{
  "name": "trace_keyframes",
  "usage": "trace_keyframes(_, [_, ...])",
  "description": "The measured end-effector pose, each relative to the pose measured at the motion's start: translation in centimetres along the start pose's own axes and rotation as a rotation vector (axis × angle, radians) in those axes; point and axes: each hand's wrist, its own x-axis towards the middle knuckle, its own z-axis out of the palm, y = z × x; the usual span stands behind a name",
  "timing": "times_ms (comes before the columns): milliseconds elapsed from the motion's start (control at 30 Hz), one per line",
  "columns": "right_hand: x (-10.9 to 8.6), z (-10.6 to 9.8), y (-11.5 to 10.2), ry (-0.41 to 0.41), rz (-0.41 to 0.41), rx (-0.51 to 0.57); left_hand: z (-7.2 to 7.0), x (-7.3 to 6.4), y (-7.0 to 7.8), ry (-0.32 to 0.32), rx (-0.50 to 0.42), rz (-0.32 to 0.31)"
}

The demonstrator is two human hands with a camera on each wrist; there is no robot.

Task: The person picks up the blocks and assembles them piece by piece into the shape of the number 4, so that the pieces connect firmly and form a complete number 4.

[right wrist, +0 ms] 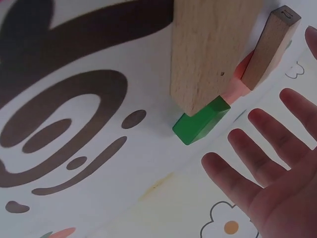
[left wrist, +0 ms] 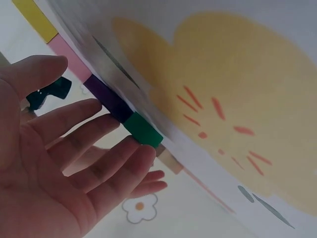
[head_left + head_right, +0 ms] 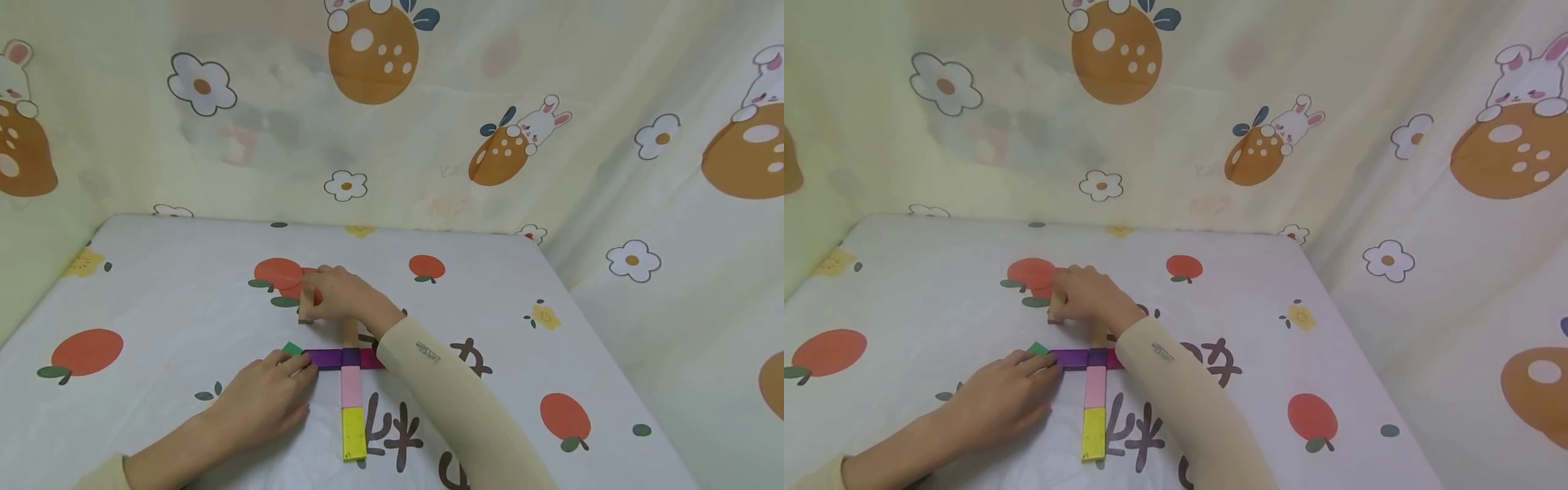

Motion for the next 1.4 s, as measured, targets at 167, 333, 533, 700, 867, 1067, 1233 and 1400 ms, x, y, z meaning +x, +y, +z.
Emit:
trace_keyframes(167, [0.7,-0.2,-0.2,-0.009,-0.028,-0.024,-0.1,0.1,-0.1,0.013,0.000,-0.001])
trace_keyframes(333, [1.1,-0.2,-0.5,-0.026,-0.038,-0.012,0.0,0.2,-0.1,0.021,0.006,-0.002])
trace_keyframes(533, [1.0,-0.2,-0.5,-0.036,-0.038,0.008,0.0,0.2,-0.1,0.037,0.012,0.010])
trace_keyframes(700, [0.9,-0.1,-0.4,-0.034,-0.039,-0.013,0.0,0.2,-0.1,0.050,0.018,0.018])
trace_keyframes(867, [0.8,0.1,-0.4,-0.022,-0.028,-0.012,0.2,0.1,-0.2,0.059,0.026,0.026])
trace_keyframes(1067, [0.4,-0.2,-0.5,0.002,-0.024,-0.028,0.2,0.1,-0.2,0.042,0.020,0.013])
trace_keyframes(1233, [0.2,-0.1,-0.7,0.027,-0.020,-0.065,0.2,0.1,-0.2,0.046,0.022,0.013])
trace_keyframes(1400, [-0.4,0.0,-0.8,0.055,-0.021,-0.082,0.2,0.1,-0.2,0.045,0.020,0.009])
